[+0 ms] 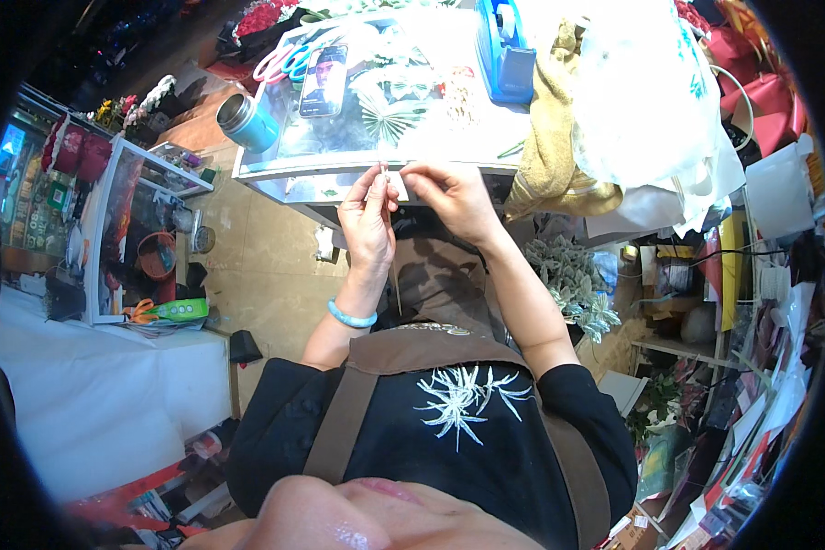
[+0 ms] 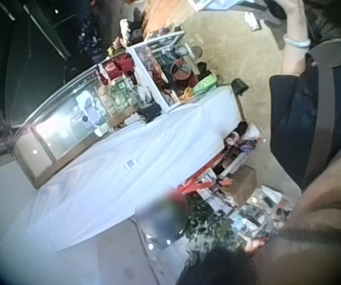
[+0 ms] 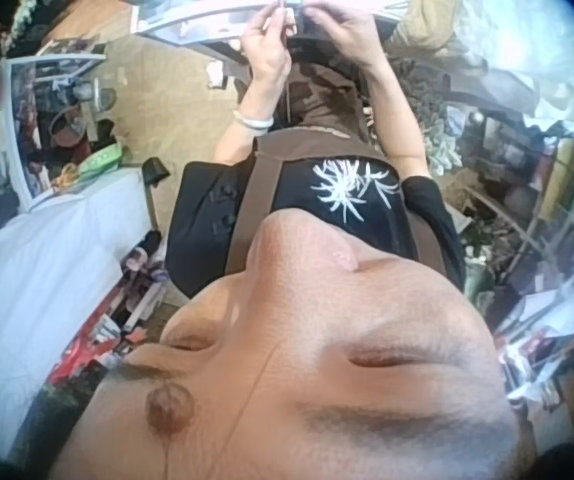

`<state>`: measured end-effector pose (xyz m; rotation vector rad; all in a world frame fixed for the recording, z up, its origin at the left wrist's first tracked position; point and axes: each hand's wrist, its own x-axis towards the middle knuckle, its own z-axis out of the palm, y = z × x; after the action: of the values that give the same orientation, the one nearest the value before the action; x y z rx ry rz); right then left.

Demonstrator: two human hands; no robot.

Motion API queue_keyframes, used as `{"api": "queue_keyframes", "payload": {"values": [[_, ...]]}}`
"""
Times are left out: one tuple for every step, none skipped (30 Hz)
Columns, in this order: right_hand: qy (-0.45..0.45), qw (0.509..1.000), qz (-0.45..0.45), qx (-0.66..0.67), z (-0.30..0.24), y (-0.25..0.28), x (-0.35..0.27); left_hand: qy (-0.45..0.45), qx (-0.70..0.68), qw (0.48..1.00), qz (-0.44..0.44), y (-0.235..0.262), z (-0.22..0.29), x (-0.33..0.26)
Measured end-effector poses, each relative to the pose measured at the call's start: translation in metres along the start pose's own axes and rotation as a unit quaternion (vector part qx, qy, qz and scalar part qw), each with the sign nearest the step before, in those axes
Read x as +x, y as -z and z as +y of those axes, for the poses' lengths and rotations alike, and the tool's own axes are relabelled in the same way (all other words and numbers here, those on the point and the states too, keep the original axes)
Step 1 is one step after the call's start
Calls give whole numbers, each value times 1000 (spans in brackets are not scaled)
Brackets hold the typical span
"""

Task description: The person repeatedly picks small green foliage pieces from a table and secures them onto thin stems using a thin wire or tie. They work one piece at a time, twisting the wire around the base of each foliage piece to attach it to the stem, then place the finished unit on the table.

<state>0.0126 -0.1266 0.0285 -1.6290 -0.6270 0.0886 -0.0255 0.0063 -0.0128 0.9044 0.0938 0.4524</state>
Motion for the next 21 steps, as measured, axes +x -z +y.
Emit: {"api": "queue_keyframes", "payload": {"values": [[0, 999, -40, 18, -1, -2, 1, 7, -1, 1000, 2, -1, 1, -1], [-11, 996, -51, 76, 0, -6, 4, 9, -1, 1000, 3, -1, 2, -2], [-14, 994, -52, 97, 0, -8, 6, 10, 0, 1000, 3, -2, 3, -3], [-17, 992, -53, 116, 2, -9, 8, 7, -2, 1000, 0, -2, 3, -3], [-28, 989, -56, 136, 4, -10, 10, 9, -2, 1000, 0, -2, 4, -3], [-21, 991, -51, 120, 7, -9, 12, 9, -3, 1000, -2, -3, 4, -3], [-21, 993, -47, 104, 10, -8, 13, 12, -5, 1000, -4, -4, 3, -4], [-23, 995, -39, 90, 12, -7, 13, 10, -5, 1000, -8, -5, 2, -4], [-30, 994, -33, 96, 15, -7, 13, 10, -5, 1000, -11, -6, 1, -4], [-38, 993, -25, 105, 17, -6, 14, 11, -4, 1000, -11, -7, 1, -5], [-48, 991, -20, 119, 18, -6, 14, 10, -2, 1000, -15, -7, 0, -5], [-46, 992, -16, 114, 19, -6, 15, 11, 1, 1000, -16, -8, -1, -6], [-47, 992, -15, 113, 19, -6, 16, 10, 3, 1000, -19, -8, -1, -7], [-51, 991, -14, 119, 19, -6, 16, 12, 7, 1000, -20, -8, -1, -8], [-50, 993, -13, 111, 17, -6, 16, 13, 9, 1000, -23, -8, -1, -9], [-51, 993, -11, 108, 16, -6, 16, 14, 11, 1000, -26, -9, -1, -9], [-51, 992, -12, 113, 14, -5, 15, 5, 17, 999, -29, -9, -1, -10], [-59, 993, -13, 102, 12, -5, 14, -3, 22, 999, -33, -10, -1, -10], [-65, 993, -16, 99, 11, -4, 14, -8, 29, 999, -36, -10, -1, -10], [-64, 992, -21, 107, 9, -3, 13, -19, 34, 998, -41, -11, -1, -11], [-73, 994, -20, 81, 8, -1, 13, -27, 41, 998, -45, -11, -1, -11]]}}
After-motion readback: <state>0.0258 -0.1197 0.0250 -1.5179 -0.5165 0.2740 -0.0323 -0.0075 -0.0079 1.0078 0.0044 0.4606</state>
